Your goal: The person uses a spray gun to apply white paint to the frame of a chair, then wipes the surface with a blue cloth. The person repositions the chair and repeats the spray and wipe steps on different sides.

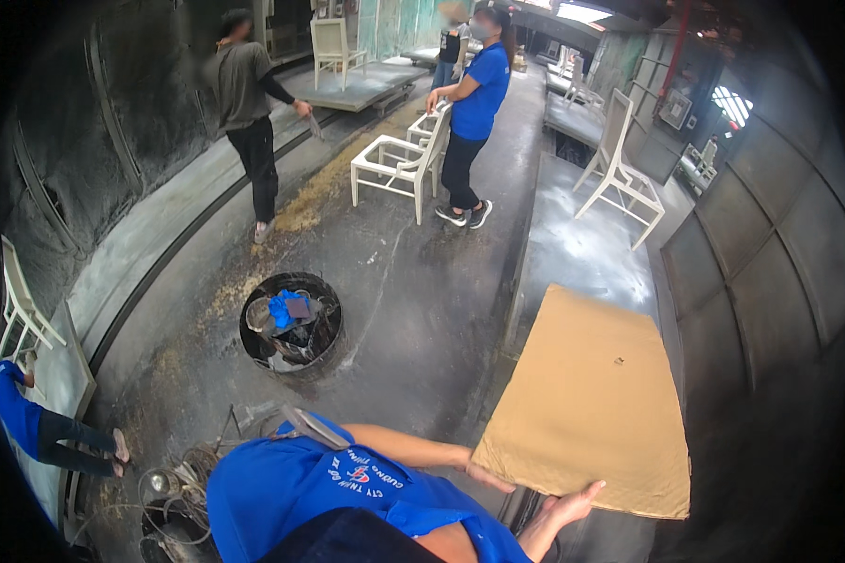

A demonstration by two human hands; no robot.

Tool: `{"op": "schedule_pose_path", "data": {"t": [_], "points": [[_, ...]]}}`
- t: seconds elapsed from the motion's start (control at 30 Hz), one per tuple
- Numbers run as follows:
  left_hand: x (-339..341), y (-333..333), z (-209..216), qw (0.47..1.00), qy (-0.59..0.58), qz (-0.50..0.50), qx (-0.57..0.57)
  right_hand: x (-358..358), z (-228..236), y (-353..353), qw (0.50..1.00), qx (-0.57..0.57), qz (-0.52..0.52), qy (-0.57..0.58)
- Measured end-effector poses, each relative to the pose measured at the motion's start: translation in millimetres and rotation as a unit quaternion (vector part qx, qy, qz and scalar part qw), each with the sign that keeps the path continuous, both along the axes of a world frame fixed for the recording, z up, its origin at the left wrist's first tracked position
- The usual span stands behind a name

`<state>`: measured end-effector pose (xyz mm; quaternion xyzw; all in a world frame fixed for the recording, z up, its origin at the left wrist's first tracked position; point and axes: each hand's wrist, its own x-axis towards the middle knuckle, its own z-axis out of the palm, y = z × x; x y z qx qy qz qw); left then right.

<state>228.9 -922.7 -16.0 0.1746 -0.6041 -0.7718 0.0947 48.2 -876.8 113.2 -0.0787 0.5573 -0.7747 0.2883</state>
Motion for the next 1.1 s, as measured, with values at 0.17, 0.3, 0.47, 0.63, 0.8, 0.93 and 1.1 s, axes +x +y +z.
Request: {"op": "schedule_pose_path", "data": {"t": [0.17,0.3,0.47,0.63,0.8,0.93,1.1], "points": [[-1.8,-51.9,35.5,0.993,0.106,0.049,-0.032,19.5,-2.9,-66.6,0.996,-0.069,0.031,-0.054],[13.4,-106.8,68.4,0.968,0.107,0.21,0.09,49.6,2.0,-121.2,0.991,-0.089,0.045,-0.084],[30.6,-185.5,91.2,0.92,0.147,0.3,0.202,91.2,3.9,-196.1,0.975,-0.156,0.028,-0.156],[57.0,-270.2,96.9,0.886,0.151,0.33,0.287,119.1,4.2,-230.6,0.98,-0.089,0.046,-0.17],[66.7,-386.9,70.4,0.841,0.12,0.454,0.267,97.8,-8.6,-243.1,0.979,0.037,-0.08,-0.184],[69.1,-500.6,14.8,0.807,0.106,0.519,0.261,61.5,-22.7,-253.1,0.975,0.11,-0.181,-0.063],[110.6,-590.5,-70.2,0.828,-0.152,0.482,0.244,15.0,-31.0,-293.6,0.969,0.092,-0.23,0.004]]}}
